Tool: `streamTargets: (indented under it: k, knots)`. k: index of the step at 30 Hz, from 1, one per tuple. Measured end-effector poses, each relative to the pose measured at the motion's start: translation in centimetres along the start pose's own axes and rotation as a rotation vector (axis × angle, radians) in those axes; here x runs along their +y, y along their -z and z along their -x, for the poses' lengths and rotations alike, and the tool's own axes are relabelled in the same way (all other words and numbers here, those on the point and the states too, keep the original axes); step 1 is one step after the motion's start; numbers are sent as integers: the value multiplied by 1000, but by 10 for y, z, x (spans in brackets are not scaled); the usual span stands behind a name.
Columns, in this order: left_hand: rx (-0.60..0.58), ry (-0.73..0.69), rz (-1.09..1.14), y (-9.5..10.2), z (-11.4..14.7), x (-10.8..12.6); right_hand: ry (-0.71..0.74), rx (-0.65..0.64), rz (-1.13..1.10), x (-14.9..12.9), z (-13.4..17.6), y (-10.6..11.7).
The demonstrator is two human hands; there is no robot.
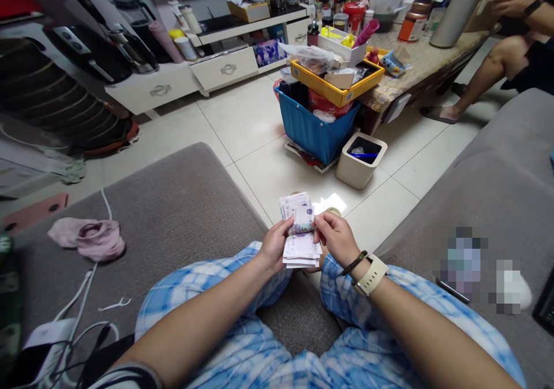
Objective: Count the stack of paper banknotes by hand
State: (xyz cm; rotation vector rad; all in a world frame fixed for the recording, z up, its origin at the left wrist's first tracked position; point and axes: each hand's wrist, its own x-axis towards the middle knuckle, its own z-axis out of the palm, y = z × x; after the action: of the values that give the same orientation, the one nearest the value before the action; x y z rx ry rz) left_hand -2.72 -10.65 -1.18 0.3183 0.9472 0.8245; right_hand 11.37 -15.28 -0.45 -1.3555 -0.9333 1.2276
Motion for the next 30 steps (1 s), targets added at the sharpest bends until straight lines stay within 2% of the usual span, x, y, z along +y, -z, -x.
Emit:
streamTargets:
  k: [6,19,25,30]
  knots:
    - [-47,5,-37,1,2,1,-27,172,23,11,-6,6]
    - [15,14,30,-3,1,0,45,129,53,5,-7,1]
    - [-26,-15,-1,2,-3,-2,45,76,-59,3,-5,-3]
    - [-25,-37,-48,2,-2,-1,55,69,-59,3,-5,-3]
